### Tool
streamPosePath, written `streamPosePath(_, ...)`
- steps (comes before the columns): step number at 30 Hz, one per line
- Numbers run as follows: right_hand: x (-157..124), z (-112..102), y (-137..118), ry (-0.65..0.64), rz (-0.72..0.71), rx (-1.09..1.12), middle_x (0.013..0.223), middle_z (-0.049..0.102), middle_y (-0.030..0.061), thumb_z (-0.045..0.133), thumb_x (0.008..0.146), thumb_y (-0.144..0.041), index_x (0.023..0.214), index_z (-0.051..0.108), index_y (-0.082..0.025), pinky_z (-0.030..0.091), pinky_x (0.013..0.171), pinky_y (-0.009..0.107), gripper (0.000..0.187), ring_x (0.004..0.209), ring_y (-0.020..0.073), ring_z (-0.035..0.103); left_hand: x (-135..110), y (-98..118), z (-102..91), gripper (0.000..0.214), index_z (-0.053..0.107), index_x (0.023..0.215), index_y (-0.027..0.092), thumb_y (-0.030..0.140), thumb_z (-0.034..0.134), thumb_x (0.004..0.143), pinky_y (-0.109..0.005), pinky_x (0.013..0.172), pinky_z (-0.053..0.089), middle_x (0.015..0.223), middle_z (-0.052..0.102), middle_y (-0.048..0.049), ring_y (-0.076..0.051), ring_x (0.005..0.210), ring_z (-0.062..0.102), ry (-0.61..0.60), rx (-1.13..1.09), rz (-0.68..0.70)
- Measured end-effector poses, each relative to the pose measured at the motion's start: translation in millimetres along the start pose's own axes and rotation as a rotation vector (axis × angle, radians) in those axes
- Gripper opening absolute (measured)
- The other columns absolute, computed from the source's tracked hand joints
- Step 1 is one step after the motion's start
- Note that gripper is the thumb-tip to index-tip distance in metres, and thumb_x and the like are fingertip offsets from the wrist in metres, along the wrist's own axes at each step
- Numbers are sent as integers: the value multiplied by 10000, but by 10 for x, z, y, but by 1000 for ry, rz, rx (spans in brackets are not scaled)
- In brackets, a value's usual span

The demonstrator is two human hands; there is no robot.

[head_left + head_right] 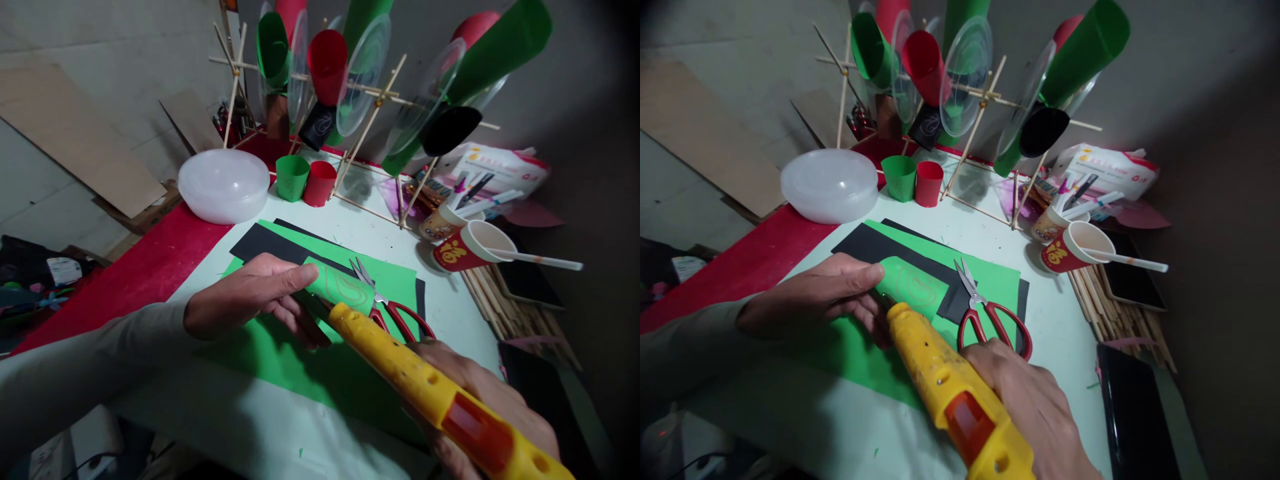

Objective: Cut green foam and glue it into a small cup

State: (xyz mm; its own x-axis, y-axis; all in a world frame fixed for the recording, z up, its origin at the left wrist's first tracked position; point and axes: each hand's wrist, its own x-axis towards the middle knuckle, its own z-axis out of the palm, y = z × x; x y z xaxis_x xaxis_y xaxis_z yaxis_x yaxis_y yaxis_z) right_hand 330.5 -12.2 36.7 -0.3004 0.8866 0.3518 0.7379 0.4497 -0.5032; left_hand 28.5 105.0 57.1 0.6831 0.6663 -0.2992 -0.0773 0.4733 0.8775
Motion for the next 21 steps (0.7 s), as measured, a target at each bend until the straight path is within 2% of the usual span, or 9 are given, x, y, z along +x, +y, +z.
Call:
streamPosePath(6,15,24,31,2,-32,-32,981,746,83,594,909,-481,1102,686,-287,639,684,330,289,868,286,748,-4,-3,1,439,788,966,153,543,590,922,-217,622,586,746,800,-104,-207,687,776,4,14,-12)
streamPosePath(14,57,19,20,16,-66,-50,957,729,74,553,947,-449,1102,670,-273,624,711,315,261,856,252,736,8,5,7,404,754,810,155,509,600,930,-217,628,595,717,796,-90,-205,689,779,10,-39,-13)
streamPosePath(21,131,10,-89,28,-72,-51,901,730,61,570,925,-416,1079,655,-277,608,606,323,225,773,263,734,5,11,10,401,705,712,148,511,670,879,-211,586,597,656,779,-92,-210,625,769,69,-62,-29)
